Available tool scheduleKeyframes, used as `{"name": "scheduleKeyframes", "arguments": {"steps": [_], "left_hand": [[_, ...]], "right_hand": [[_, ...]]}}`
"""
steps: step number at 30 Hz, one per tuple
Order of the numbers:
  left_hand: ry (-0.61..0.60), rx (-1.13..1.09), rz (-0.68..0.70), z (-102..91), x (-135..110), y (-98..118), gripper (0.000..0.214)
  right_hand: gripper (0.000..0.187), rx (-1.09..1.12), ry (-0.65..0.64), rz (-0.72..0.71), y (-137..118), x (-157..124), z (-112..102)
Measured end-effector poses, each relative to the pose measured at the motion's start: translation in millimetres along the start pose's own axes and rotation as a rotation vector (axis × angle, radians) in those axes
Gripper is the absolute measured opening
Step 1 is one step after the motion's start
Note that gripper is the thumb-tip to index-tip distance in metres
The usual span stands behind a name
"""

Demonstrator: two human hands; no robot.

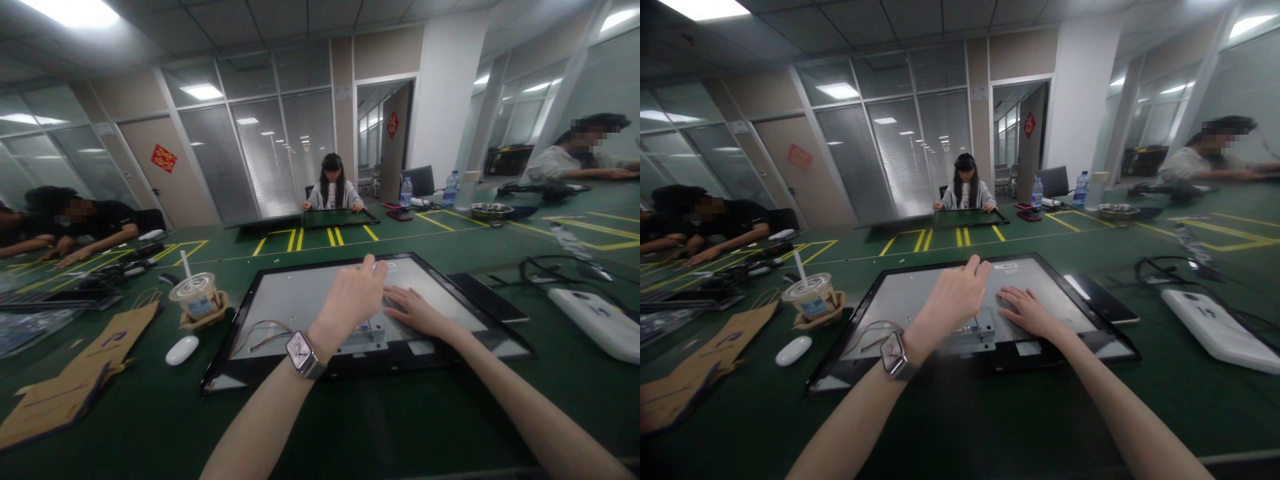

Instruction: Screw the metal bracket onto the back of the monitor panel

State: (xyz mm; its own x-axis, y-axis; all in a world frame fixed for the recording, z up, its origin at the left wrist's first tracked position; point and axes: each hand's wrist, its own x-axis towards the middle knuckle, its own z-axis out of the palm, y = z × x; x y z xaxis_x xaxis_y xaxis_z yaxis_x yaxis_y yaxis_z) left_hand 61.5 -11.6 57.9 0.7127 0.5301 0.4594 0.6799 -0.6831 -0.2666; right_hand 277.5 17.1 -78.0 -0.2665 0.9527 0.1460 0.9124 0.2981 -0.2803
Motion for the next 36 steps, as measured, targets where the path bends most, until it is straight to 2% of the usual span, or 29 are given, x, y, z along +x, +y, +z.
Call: {"name": "scheduleKeyframes", "arguments": {"steps": [8, 12, 15, 19, 23, 27, 31, 32, 36], "left_hand": [[-0.002, -0.009, 0.039, 1.6, -0.6, 6.6, 0.023], [0.001, -0.055, -0.014, 0.3, 0.4, 4.9, 0.025], [-0.021, -0.209, -0.035, 0.2, 1.6, -1.9, 0.024], [-0.054, -0.61, -0.024, 3.5, 4.8, -19.5, 0.016], [-0.199, -0.828, 0.004, 2.6, 7.3, -38.3, 0.023], [-0.375, -0.949, 0.01, -12.7, 4.1, -51.8, 0.033], [-0.46, -0.943, 0.074, -22.7, 0.1, -53.5, 0.033], [-0.429, -0.915, 0.074, -21.5, 0.1, -51.0, 0.033], [-0.165, -0.729, 0.022, -7.2, 3.8, -34.0, 0.037]], "right_hand": [[0.055, -0.02, 0.004, 0.009, 1.3, 1.4, 3.8], [0.055, -0.021, 0.013, 0.009, 1.7, 1.2, 3.8], [0.056, -0.015, 0.003, 0.007, 1.8, 1.0, 3.1], [0.057, -0.003, 0.009, 0.004, 1.3, 1.1, 2.7], [0.056, 0.011, 0.018, 0.004, -0.3, 1.3, 2.6], [0.056, 0.017, 0.01, 0.01, -2.0, 0.9, 1.6], [0.058, 0.011, -0.002, 0.014, -2.5, 0.8, 0.4], [0.058, 0.008, -0.002, 0.013, -2.3, 0.8, 0.3], [0.059, -0.01, 0.006, -0.006, 0.0, 1.0, 1.5]]}}
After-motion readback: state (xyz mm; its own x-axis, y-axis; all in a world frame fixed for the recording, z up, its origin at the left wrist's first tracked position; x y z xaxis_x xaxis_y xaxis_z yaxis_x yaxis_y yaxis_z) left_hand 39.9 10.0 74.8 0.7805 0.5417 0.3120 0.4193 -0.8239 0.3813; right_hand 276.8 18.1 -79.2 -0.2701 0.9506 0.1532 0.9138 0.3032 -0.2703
